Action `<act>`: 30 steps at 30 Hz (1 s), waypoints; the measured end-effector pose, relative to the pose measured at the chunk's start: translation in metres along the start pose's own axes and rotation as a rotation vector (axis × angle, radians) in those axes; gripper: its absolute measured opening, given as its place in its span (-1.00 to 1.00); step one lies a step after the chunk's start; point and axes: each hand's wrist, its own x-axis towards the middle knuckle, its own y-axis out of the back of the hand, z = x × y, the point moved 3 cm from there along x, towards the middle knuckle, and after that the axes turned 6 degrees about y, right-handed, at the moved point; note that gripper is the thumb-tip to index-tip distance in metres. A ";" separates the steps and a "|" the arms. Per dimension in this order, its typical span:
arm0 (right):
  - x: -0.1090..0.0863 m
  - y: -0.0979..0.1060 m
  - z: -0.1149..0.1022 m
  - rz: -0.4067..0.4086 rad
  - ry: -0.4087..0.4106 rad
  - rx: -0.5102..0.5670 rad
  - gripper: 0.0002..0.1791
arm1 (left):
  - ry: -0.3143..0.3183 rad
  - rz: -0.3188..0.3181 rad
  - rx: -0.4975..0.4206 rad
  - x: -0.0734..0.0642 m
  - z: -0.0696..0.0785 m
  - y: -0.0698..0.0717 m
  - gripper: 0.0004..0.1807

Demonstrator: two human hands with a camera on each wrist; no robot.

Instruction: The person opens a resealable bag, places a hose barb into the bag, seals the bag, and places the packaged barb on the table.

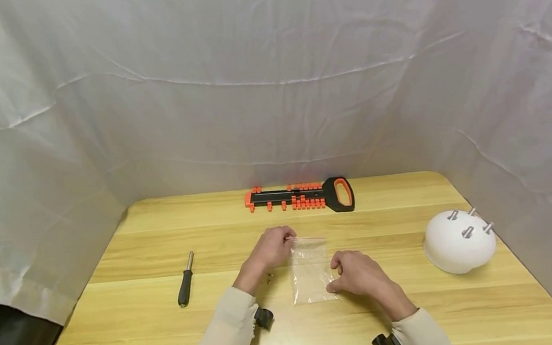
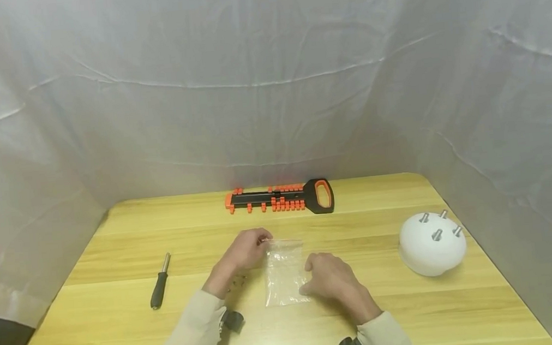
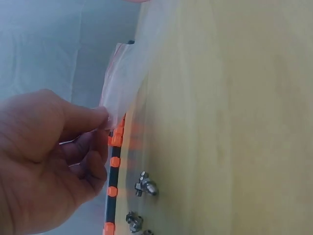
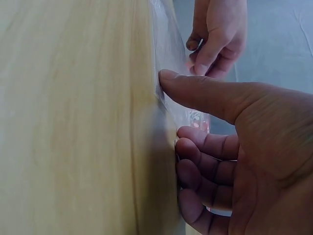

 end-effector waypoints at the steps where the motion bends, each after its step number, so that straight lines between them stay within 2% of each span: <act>1: 0.000 0.000 0.000 0.002 -0.002 -0.001 -0.52 | 0.007 0.001 -0.018 0.000 -0.001 0.000 -0.80; 7: -0.001 0.003 0.003 0.017 -0.016 0.007 -0.60 | 0.049 -0.013 -0.132 -0.006 -0.006 0.006 -0.87; 12: -0.002 0.004 0.004 0.026 -0.002 0.012 -0.77 | 0.070 0.014 -0.180 -0.011 -0.007 0.014 -0.87; 17: -0.003 0.005 0.005 0.026 0.031 0.005 -0.80 | 0.076 0.039 -0.210 -0.014 -0.009 0.019 -0.88; 25: -0.002 0.010 0.010 0.046 0.028 0.004 -0.94 | 0.055 0.018 -0.179 -0.023 -0.014 0.022 -0.90; 30: -0.001 0.016 0.014 0.073 0.029 0.015 -0.97 | 0.055 -0.028 -0.138 -0.033 -0.012 0.023 -0.86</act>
